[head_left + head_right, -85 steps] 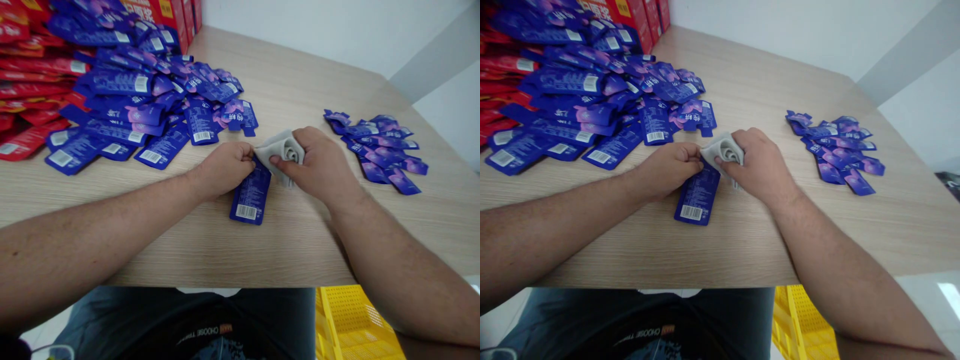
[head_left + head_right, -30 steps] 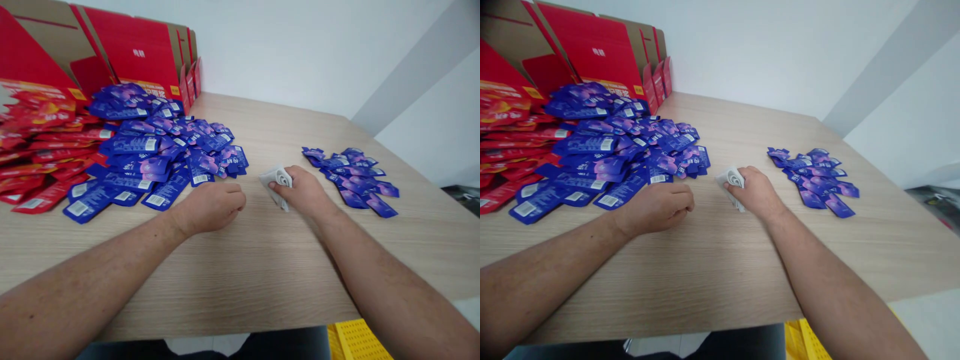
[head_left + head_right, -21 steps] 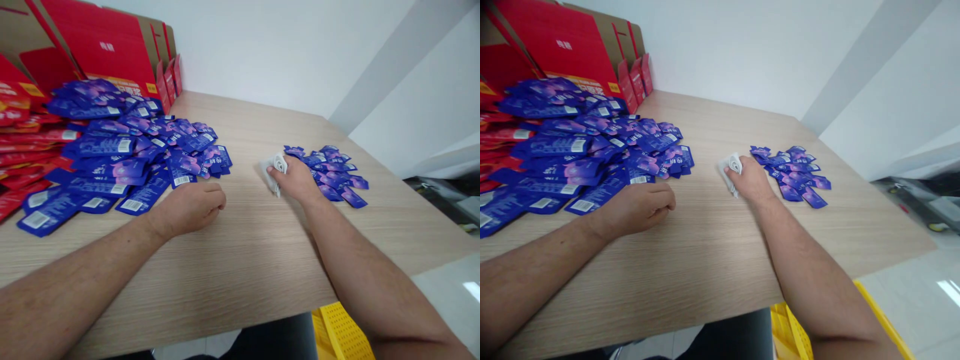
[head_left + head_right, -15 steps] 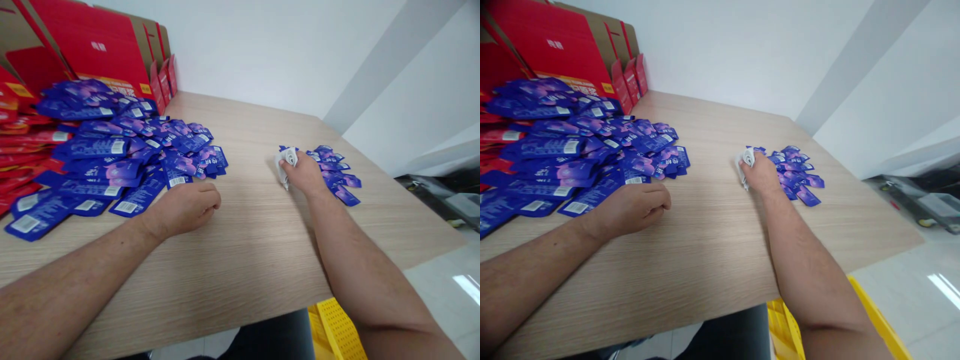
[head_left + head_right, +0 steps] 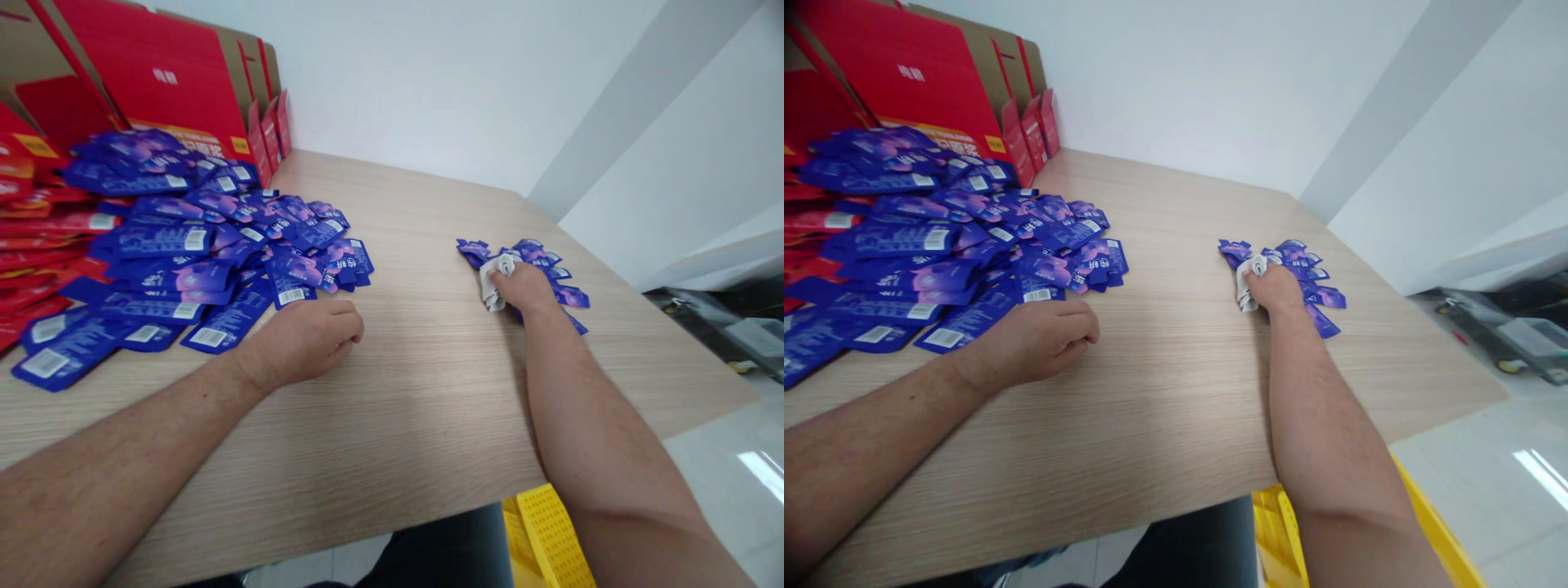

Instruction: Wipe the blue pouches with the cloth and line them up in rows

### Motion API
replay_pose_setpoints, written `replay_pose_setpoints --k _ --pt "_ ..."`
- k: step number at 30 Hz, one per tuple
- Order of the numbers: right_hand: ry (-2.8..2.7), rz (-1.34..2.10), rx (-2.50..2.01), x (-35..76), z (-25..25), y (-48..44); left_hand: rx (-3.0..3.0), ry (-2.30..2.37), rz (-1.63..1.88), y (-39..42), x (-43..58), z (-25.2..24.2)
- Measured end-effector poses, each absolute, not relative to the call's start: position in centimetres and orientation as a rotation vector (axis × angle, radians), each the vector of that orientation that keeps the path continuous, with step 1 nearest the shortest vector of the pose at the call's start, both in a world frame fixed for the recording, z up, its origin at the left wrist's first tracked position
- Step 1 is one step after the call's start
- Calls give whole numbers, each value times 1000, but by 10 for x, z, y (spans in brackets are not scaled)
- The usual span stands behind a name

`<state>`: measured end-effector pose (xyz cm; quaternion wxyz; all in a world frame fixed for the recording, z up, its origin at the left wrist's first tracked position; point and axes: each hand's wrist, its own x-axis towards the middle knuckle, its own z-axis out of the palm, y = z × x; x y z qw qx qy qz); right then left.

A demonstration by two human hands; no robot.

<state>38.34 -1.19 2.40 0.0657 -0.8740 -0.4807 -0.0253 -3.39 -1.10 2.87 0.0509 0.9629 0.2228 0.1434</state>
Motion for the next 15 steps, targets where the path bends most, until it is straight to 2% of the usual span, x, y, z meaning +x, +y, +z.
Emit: replay_pose_setpoints --k 15 --pt "-1676 134 -2637 358 40 -16 2899 711 326 -10 -32 29"
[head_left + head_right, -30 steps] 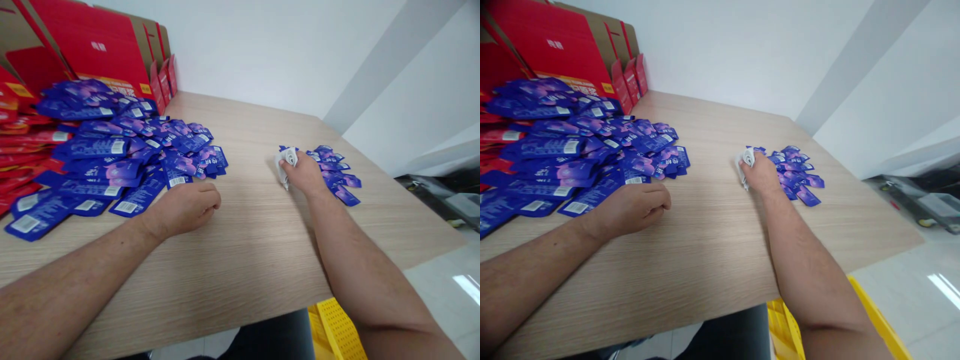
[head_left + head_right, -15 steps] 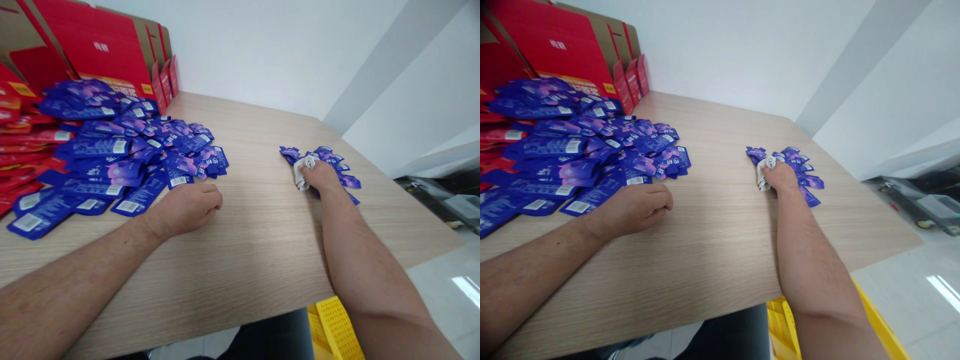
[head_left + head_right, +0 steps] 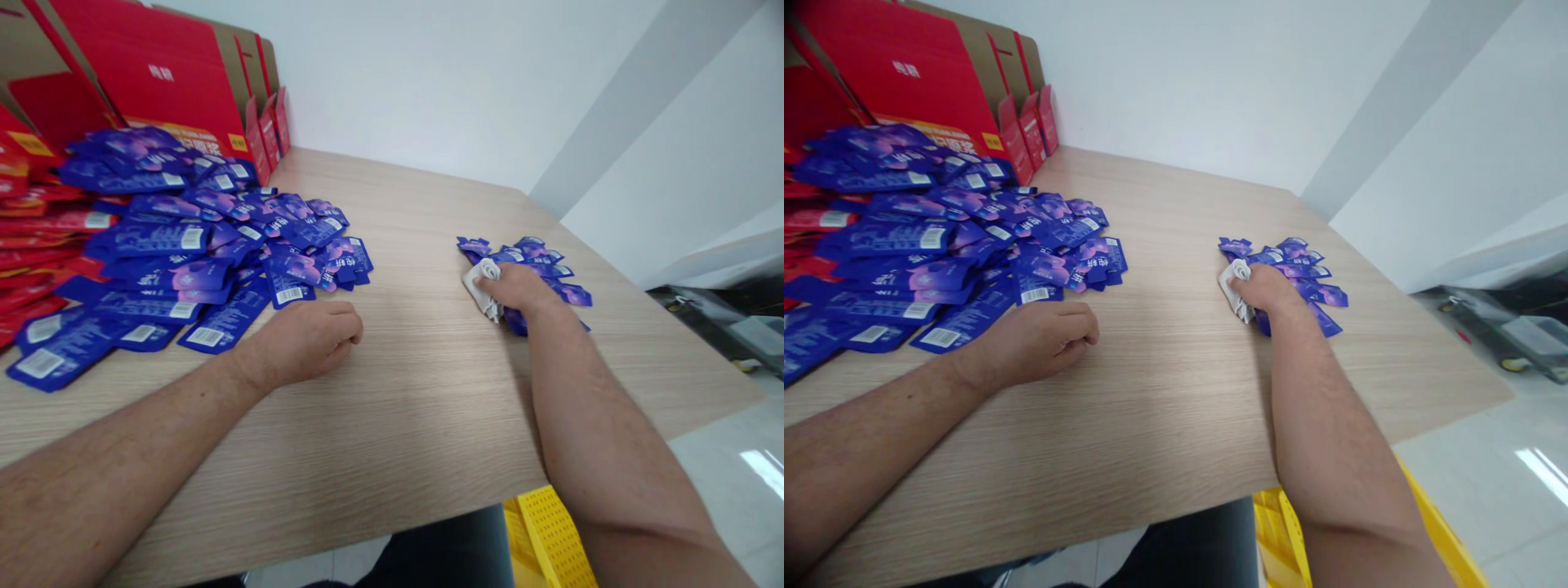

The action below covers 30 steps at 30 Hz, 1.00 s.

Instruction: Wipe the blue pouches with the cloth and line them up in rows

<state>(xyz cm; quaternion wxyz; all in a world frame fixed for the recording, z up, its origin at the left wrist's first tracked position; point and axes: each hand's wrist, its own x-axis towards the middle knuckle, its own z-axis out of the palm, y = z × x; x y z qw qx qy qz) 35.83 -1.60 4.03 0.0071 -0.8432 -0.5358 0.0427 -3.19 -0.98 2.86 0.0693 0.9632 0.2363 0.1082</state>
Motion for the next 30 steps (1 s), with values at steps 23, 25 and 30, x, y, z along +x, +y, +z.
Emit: replay_pose_setpoints --k 23,25,30 --pt "-1365 1039 -1671 300 50 -38 2868 729 332 -11 -29 29" --pt "-1477 1034 -1795 308 49 -38 2854 728 358 -12 -29 28" --pt "-1677 1138 -1866 305 55 -44 2793 502 417 -20 -23 24"
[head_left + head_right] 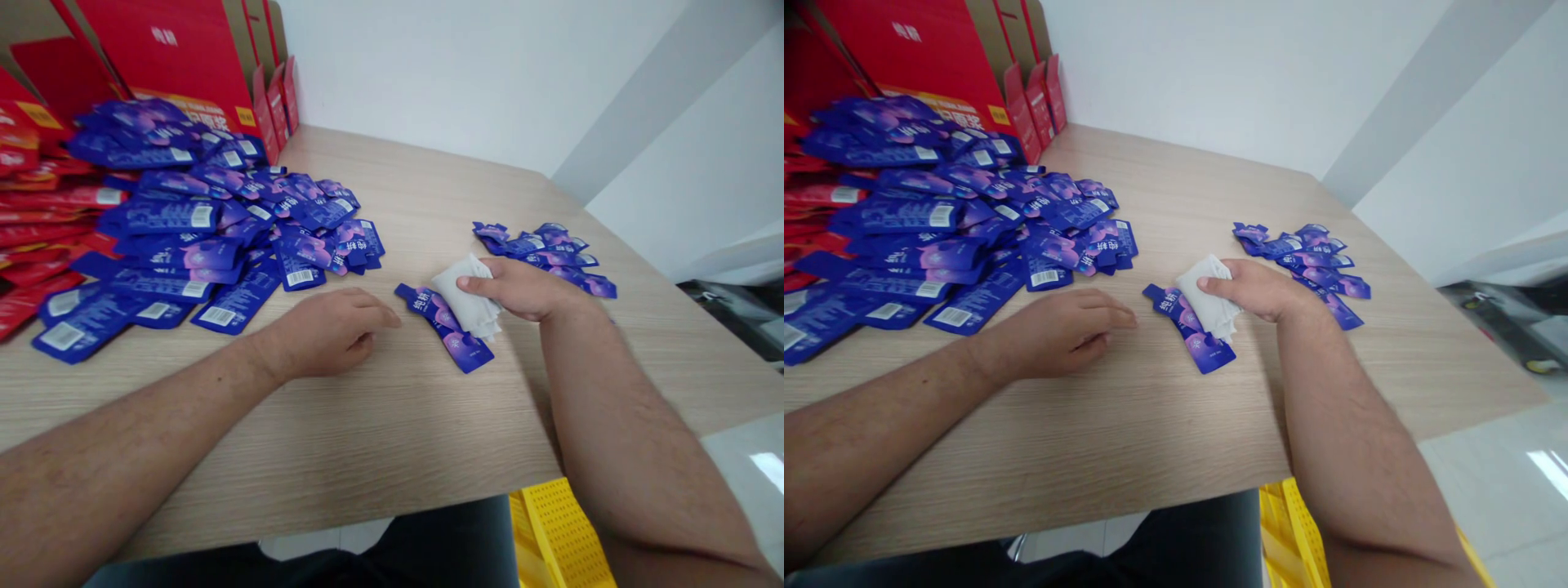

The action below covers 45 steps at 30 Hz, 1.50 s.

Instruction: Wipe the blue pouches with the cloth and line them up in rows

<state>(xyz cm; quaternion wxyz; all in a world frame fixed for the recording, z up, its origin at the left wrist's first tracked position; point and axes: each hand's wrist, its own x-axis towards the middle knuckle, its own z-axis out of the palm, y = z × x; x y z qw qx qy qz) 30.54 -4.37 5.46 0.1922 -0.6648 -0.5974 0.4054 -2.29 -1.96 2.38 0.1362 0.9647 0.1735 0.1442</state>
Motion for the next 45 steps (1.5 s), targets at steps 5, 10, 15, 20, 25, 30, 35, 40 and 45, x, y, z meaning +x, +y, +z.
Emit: replay_pose_setpoints --k 5,10,15,20,25,30,35,40,45 --pt "-1656 1184 -1854 288 63 -49 2760 273 289 -33 -10 18" --pt "-1651 1325 -1747 281 60 -50 2748 271 235 -38 -7 16" --pt "-1721 1319 -1719 269 63 -56 2748 279 187 -38 -8 17" --pt "-1937 1255 -1636 251 61 -60 2749 275 220 -39 -8 17" --pt "-2073 1023 -1669 242 53 -58 2739 257 249 -36 -8 15" --pt "-1954 1047 -1679 238 50 -58 2650 447 533 -27 -11 16" --pt "-1873 1175 -1509 228 47 -64 2115 999 1003 -18 -11 16" --pt "-1952 1103 -1413 216 41 -68 1509 915 943 -14 -4 8" --pt "-1893 1198 -1403 210 32 -69 1294 977 946 -13 -1 8"
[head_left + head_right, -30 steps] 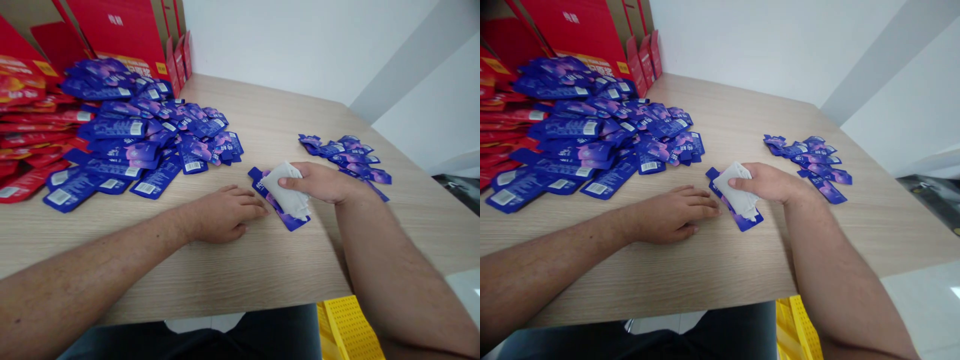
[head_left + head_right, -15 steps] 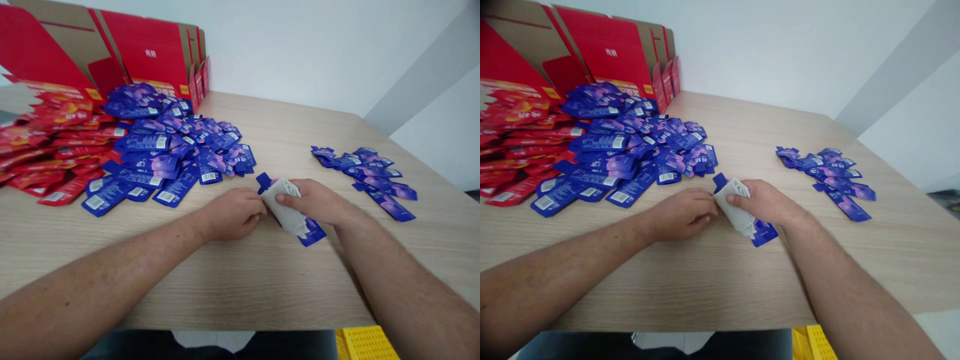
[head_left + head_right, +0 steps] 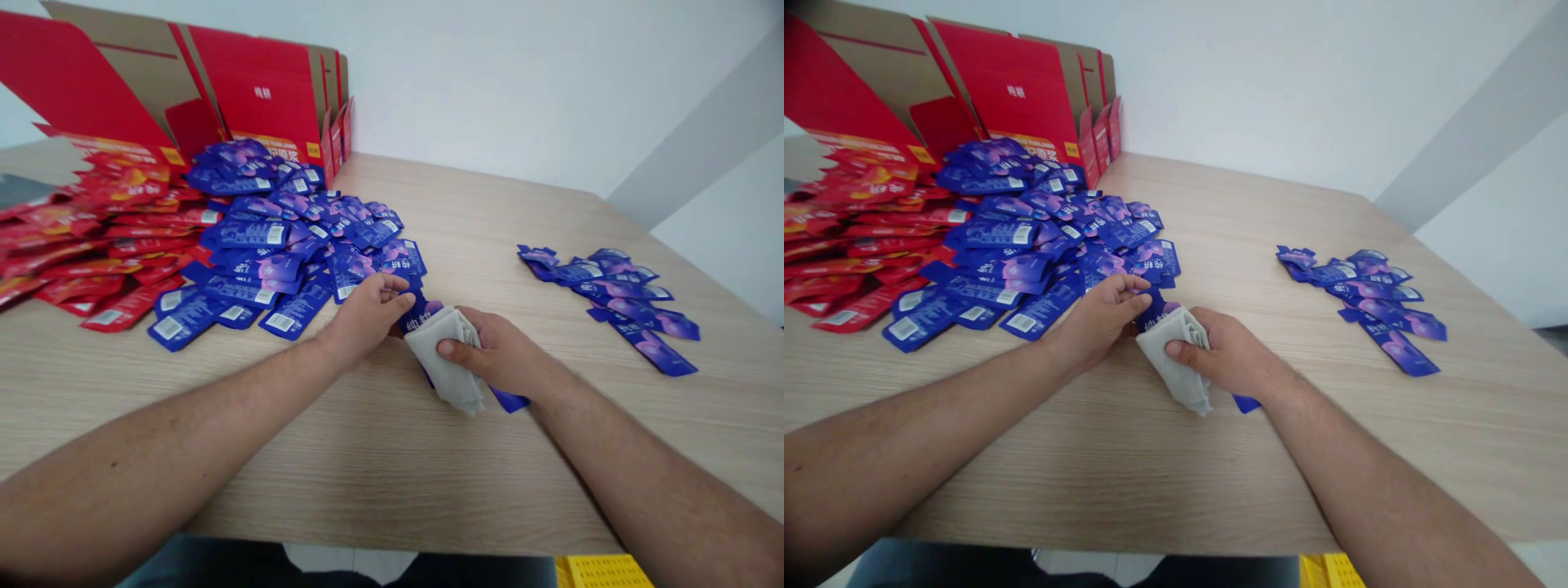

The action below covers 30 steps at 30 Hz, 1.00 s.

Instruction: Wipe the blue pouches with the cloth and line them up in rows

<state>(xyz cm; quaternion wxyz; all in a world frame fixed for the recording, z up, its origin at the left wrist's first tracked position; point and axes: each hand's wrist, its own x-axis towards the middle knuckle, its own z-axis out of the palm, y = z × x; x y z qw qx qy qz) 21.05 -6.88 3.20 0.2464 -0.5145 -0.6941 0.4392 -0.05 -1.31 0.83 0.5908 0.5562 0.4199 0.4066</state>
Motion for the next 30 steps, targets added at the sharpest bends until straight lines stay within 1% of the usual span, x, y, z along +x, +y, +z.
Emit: replay_pose_setpoints --k 3,9,13,17,20,23,25,28,30 --pt "-1844 1325 -1349 211 28 -69 1347 1022 903 -14 0 13" --pt "-1824 1571 -1266 222 30 -64 1404 1096 1070 -7 -4 8" --pt "-1879 1713 -1255 237 37 -60 1475 1122 1017 -3 -7 4" --pt "-1847 1712 -1421 256 46 -58 1548 1095 946 -7 -7 6" --pt "-1779 1623 -1527 266 53 -56 1524 1048 877 -10 -5 4" --pt "-1774 1352 -1527 263 57 -57 1492 1021 829 -12 -3 0" --pt "-1896 960 -1486 253 59 -61 1461 1008 815 -12 -1 0" --pt "-2077 213 -1402 229 60 -71 1399 1009 784 -14 2 5" --pt "-2149 -35 -1299 214 56 -77 1374 1026 768 -15 4 9"
